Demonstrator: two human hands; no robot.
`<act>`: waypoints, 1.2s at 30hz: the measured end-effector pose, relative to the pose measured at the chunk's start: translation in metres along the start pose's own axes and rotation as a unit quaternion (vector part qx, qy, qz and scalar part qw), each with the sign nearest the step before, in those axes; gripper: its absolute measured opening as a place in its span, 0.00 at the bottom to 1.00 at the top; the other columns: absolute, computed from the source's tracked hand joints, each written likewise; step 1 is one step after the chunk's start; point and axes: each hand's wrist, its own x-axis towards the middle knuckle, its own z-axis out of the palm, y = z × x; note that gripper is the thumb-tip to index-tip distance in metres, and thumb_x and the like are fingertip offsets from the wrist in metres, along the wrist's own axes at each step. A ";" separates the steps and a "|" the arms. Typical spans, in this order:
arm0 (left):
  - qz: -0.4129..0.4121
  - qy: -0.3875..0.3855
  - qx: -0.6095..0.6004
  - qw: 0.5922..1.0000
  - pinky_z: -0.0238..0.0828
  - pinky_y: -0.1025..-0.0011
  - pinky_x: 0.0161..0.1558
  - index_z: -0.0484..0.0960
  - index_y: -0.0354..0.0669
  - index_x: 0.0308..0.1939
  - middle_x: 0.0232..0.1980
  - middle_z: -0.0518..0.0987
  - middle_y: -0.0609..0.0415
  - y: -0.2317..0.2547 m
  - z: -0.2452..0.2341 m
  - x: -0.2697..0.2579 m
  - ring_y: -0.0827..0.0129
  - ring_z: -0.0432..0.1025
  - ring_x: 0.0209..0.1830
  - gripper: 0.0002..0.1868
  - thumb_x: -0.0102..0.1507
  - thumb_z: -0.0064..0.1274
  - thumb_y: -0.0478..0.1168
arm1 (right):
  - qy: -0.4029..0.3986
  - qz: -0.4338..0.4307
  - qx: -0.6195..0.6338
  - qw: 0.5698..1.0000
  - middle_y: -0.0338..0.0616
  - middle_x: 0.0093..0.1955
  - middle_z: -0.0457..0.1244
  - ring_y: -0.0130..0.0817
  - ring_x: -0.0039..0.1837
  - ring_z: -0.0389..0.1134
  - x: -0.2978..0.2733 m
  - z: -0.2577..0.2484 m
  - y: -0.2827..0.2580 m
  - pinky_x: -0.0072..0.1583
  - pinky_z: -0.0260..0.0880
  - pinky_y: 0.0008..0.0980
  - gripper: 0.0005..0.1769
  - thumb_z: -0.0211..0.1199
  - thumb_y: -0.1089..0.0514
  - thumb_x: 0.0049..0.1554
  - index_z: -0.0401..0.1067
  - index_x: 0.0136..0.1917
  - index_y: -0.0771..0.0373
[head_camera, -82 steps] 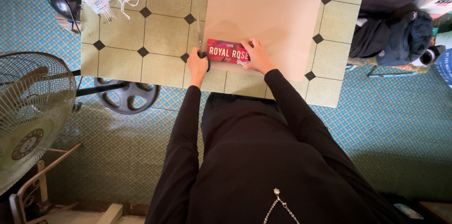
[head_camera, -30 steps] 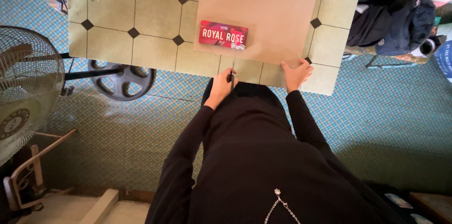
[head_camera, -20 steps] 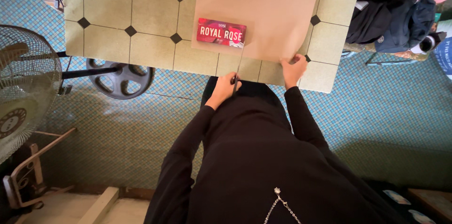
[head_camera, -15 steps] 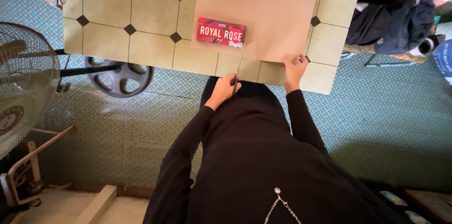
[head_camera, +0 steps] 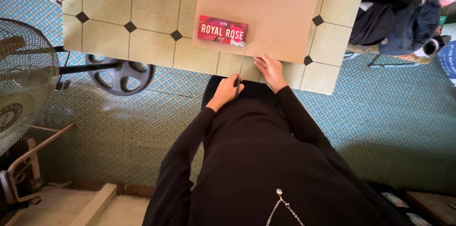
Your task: The person cuts a sheet of brown paper with scissors, then wraps a small red box labeled ROYAL ROSE in the paper. They fold the paper around the box and smooth the edges, leaving the wrapped item on the table.
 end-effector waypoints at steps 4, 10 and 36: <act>0.007 -0.026 0.017 0.999 0.75 0.56 0.43 0.81 0.42 0.45 0.33 0.82 0.41 -0.001 0.002 -0.003 0.45 0.79 0.37 0.15 0.58 0.57 0.45 | 0.015 0.010 -0.021 1.000 0.52 0.57 0.70 0.46 0.61 0.73 0.013 0.008 0.008 0.62 0.77 0.40 0.16 0.65 0.60 0.60 0.71 0.58 0.73; -0.028 -0.075 0.022 0.997 0.76 0.56 0.44 0.83 0.42 0.42 0.33 0.83 0.41 0.000 0.007 -0.011 0.45 0.79 0.37 0.15 0.57 0.57 0.47 | 0.061 0.021 -0.018 0.998 0.47 0.52 0.69 0.42 0.55 0.74 0.030 0.009 0.018 0.59 0.78 0.40 0.15 0.69 0.60 0.57 0.72 0.54 0.69; -0.033 0.013 0.026 0.999 0.76 0.53 0.44 0.84 0.40 0.38 0.34 0.82 0.36 -0.010 0.031 -0.001 0.41 0.78 0.38 0.13 0.60 0.56 0.46 | 0.062 0.014 -0.041 0.997 0.50 0.54 0.71 0.42 0.56 0.75 0.017 0.014 0.019 0.57 0.78 0.37 0.13 0.66 0.64 0.58 0.72 0.56 0.70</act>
